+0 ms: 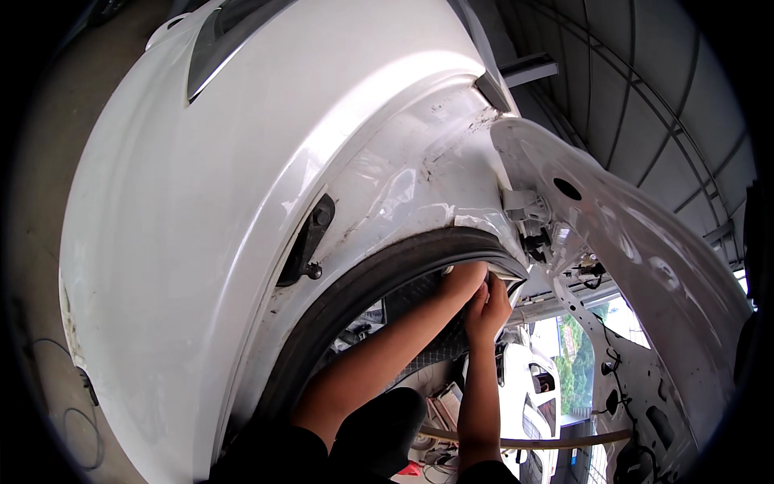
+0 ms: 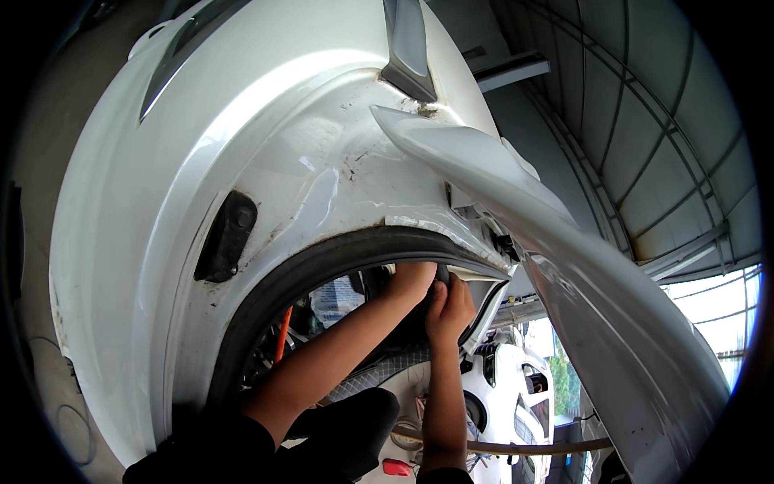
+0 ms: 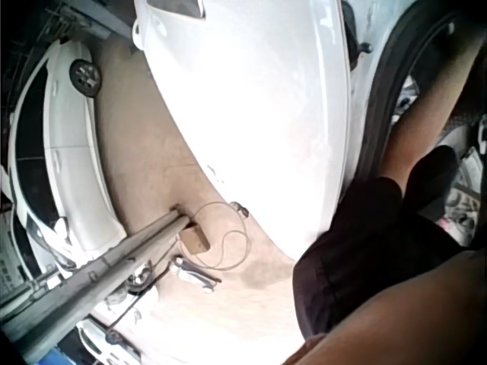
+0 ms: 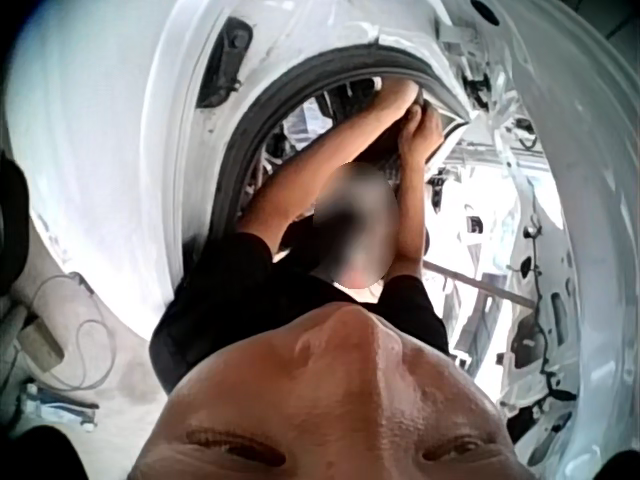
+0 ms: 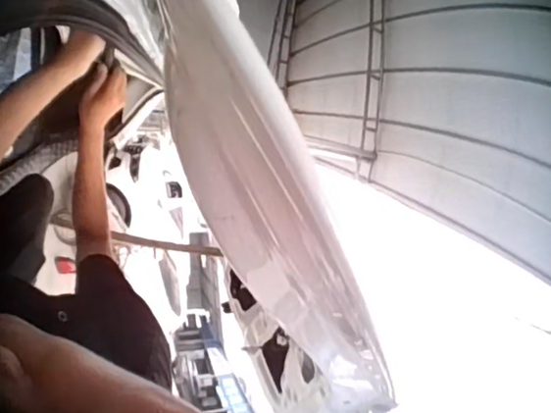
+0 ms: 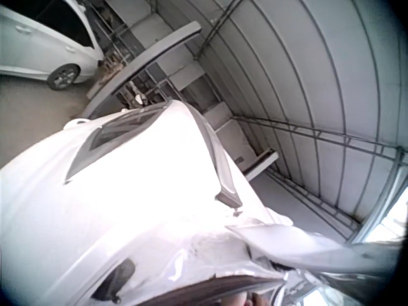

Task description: The person installs a rubber weather seal around the trunk opening of a white car. They press the seal into place along the top and sides of the trunk frame, adjusting it to fit the contours of the opening.

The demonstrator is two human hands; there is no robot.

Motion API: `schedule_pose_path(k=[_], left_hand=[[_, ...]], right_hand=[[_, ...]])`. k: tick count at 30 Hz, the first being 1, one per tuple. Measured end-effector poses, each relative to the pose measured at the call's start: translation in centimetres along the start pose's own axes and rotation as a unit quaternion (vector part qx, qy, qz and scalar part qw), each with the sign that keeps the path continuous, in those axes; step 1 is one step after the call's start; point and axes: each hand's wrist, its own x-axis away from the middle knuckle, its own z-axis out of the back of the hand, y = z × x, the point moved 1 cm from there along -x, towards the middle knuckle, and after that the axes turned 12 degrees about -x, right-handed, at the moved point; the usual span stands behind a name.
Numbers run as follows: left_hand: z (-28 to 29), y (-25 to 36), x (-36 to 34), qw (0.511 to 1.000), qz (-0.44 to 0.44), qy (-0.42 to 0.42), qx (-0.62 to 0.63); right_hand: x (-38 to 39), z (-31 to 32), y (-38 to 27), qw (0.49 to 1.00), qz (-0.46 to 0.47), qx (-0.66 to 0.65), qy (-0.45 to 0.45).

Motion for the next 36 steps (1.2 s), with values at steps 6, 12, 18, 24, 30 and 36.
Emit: schedule_pose_path(k=[6, 12, 18, 24, 30, 36], left_hand=[[-0.1, -1.4, -0.2, 0.994, -0.003, -0.063, -0.091], [0.3, -0.4, 0.0, 0.996, 0.032, -0.075, -0.030], [0.4, 0.2, -0.2, 0.999, 0.002, -0.038, -0.024], [1.4, 1.5, -0.5, 0.994, -0.023, -0.068, -0.078], [1.5, 1.3, -0.3, 0.996, -0.029, -0.053, -0.063], [1.4, 1.3, 0.0, 0.994, -0.023, -0.075, -0.072]], right_hand=[[0.0, -0.1, -0.2, 1.000, -0.011, -0.002, -0.005], [0.1, -0.1, 0.3, 1.000, -0.013, -0.001, -0.006], [0.1, -0.4, 0.0, 1.000, -0.004, -0.004, 0.004], [0.3, -0.5, 0.0, 1.000, -0.022, -0.006, 0.013], [0.2, -1.0, -0.5, 0.999, -0.011, -0.011, 0.037], [0.2, -1.1, -0.7, 0.999, -0.010, -0.014, 0.044]])
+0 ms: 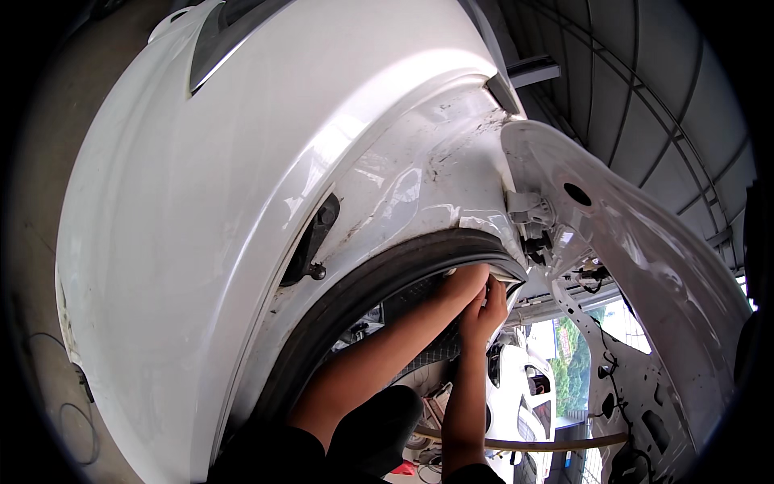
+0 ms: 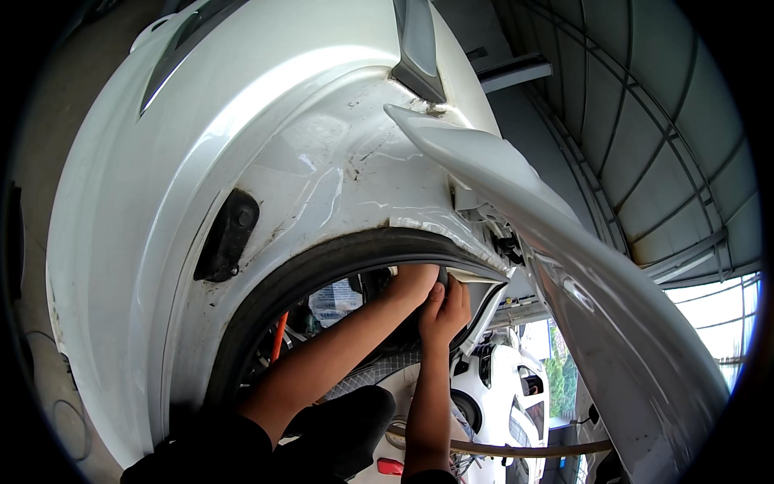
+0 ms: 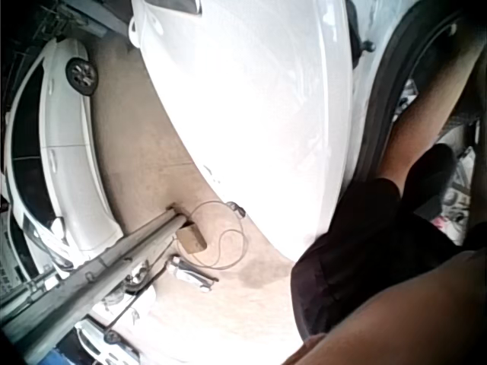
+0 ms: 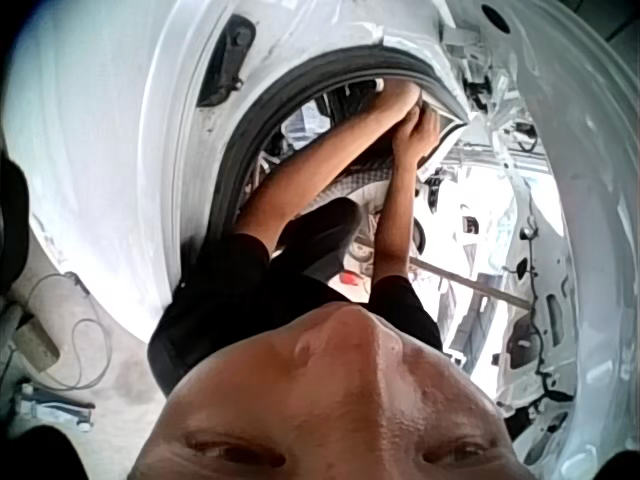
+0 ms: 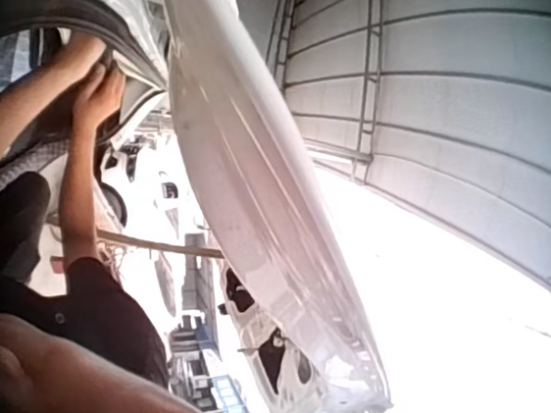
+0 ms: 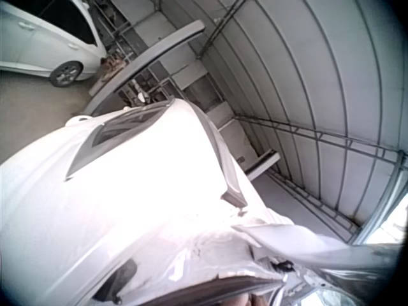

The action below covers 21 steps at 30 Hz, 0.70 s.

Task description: The person installs a rubber weather seal around the trunk opening of a white car. They press the seal into place along the top and sides of the trunk frame, adjusting it to fit the contours of the opening.

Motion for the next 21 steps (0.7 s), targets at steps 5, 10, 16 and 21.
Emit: schedule_pose_path(k=[5, 10, 16, 21], left_hand=[[-0.02, -0.01, -0.31, 1.000, -0.007, 0.008, 0.006], [-0.19, -0.19, -0.04, 1.000, -0.003, -0.009, -0.001], [-0.18, -0.06, 0.01, 1.000, -0.001, -0.016, -0.002], [-0.36, -0.31, 0.20, 1.000, 0.004, -0.026, -0.002]], right_hand=[[0.08, -0.03, 0.07, 1.000, 0.002, 0.005, 0.003], [0.14, -0.08, 0.09, 1.000, -0.002, 0.003, 0.002], [-0.03, -0.17, 0.08, 1.000, 0.004, 0.002, 0.008], [0.26, -0.18, 0.32, 1.000, -0.003, -0.003, 0.008]])
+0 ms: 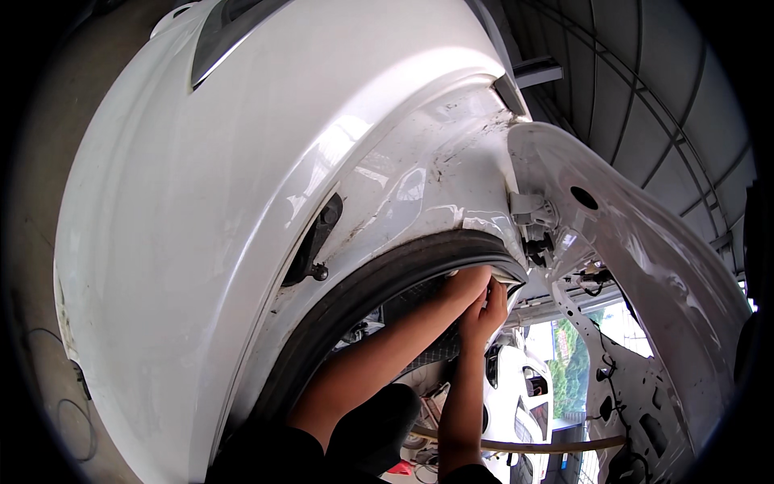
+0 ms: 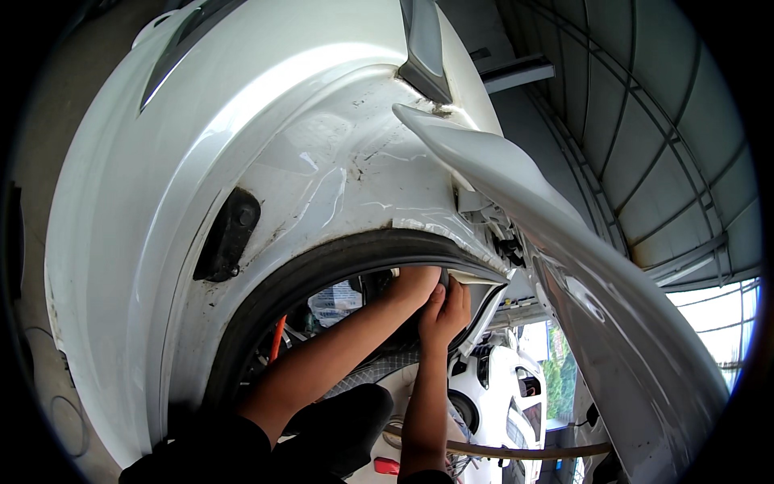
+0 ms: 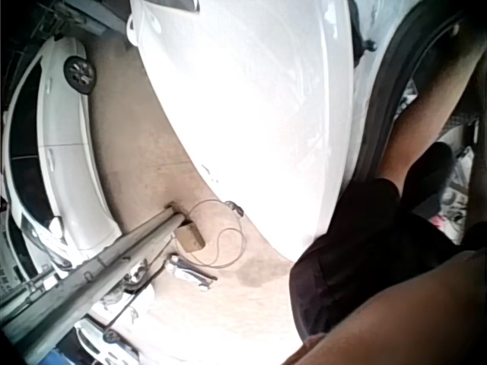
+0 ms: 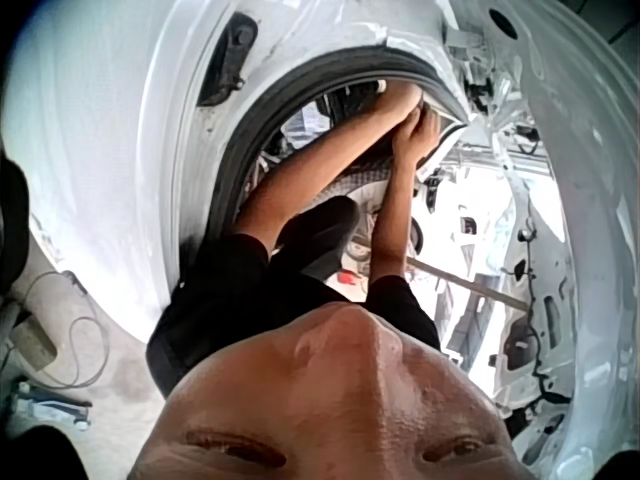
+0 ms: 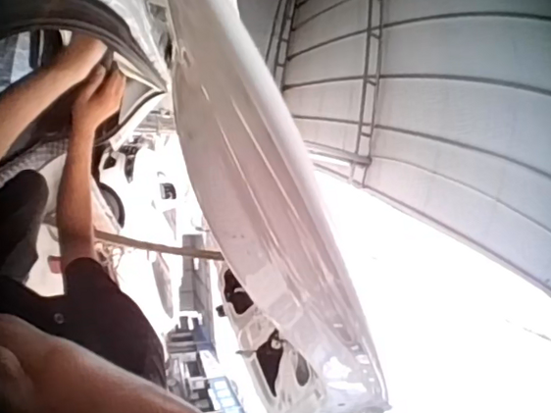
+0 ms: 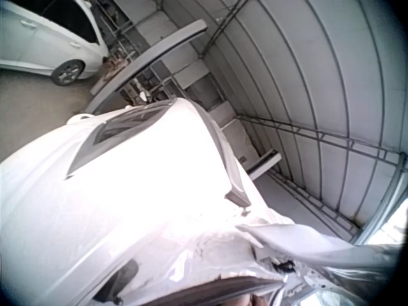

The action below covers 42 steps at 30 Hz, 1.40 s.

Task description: The person installs a rubber weather seal around the trunk opening of a white car. They press the seal into place along the top and sides of the trunk frame, adjusting it to fit the contours of the opening.

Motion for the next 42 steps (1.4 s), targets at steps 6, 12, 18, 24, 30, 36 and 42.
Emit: schedule_pose_path(k=[6, 12, 18, 24, 30, 36, 42], left_hand=[[-0.3, -0.2, 0.3, 1.000, 0.010, -0.013, -0.001], [-0.4, -0.1, 0.3, 1.000, 0.008, -0.007, 0.004], [-0.3, -0.3, 0.2, 1.000, 0.007, -0.006, 0.000], [-0.4, -0.1, 0.5, 1.000, 0.013, -0.005, 0.000], [0.5, -0.2, 0.1, 0.999, 0.012, 0.039, 0.008], [0.2, -0.3, -0.1, 0.998, -0.025, 0.061, -0.009], [0.1, -0.6, -0.4, 0.999, 0.048, -0.014, -0.013]], right_hand=[[0.4, -0.1, 0.5, 1.000, -0.006, 0.004, -0.003], [0.3, -0.2, 0.0, 1.000, -0.015, -0.001, -0.006], [0.5, -0.3, 0.5, 1.000, -0.004, 0.002, -0.003], [0.4, 0.0, 0.4, 1.000, -0.022, 0.010, -0.007], [0.3, -0.1, 0.2, 1.000, -0.011, -0.006, -0.026], [0.1, 0.7, 0.5, 0.998, -0.021, 0.006, -0.058], [-0.1, 1.1, 0.3, 0.996, -0.020, 0.016, -0.083]])
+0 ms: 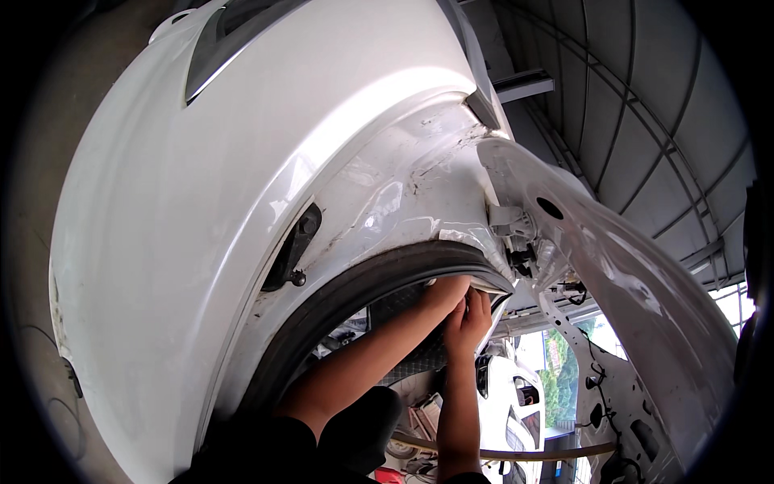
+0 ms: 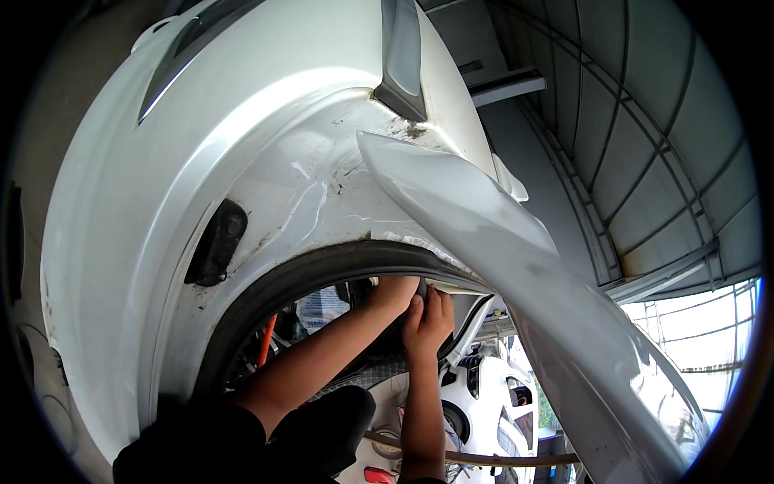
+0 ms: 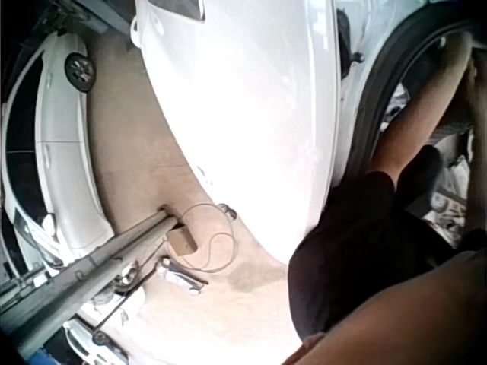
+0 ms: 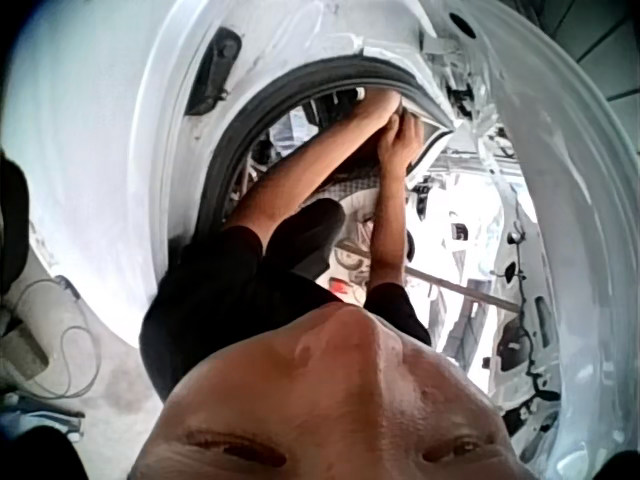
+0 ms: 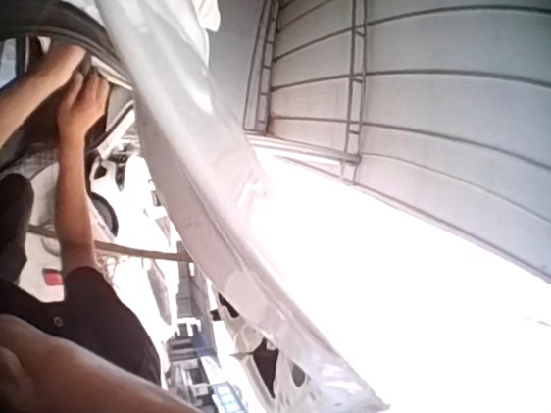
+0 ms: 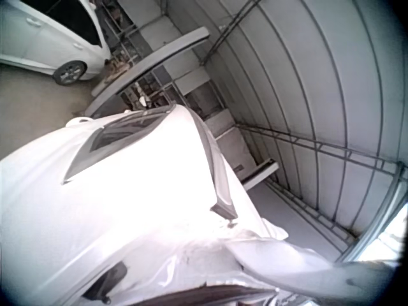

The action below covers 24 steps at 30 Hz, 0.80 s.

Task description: The person installs a rubber weather seal around the trunk opening of a white car. They press the seal into place along the top and sides of the trunk frame, adjusting it to fit the contours of the opening.

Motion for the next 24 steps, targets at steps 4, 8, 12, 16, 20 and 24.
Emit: schedule_pose_path(k=[4, 8, 12, 16, 20, 24], left_hand=[[-0.8, -0.7, 0.0, 0.999, -0.020, 0.023, 0.021], [-3.0, -2.8, -0.9, 0.996, -0.031, 0.053, 0.064], [-3.2, -3.0, -1.0, 0.982, 0.013, 0.055, 0.182], [-2.7, -1.7, -0.4, 0.976, -0.049, 0.121, 0.172], [-1.4, -0.7, -0.1, 0.987, -0.068, 0.123, 0.080], [-1.0, -0.4, -0.3, 0.994, -0.037, 0.089, 0.049]], right_hand=[[-0.8, 1.1, -0.6, 0.999, 0.012, -0.002, -0.045], [-1.0, 1.3, 0.8, 0.999, 0.005, -0.032, -0.034], [-1.1, 1.1, 1.2, 0.999, -0.025, -0.011, -0.025], [-2.8, -0.7, 6.1, 0.997, -0.072, 0.034, -0.017], [-3.0, -1.6, 6.4, 0.997, -0.078, -0.002, 0.021], [-1.5, -0.1, 3.1, 0.993, -0.087, -0.081, 0.016]])
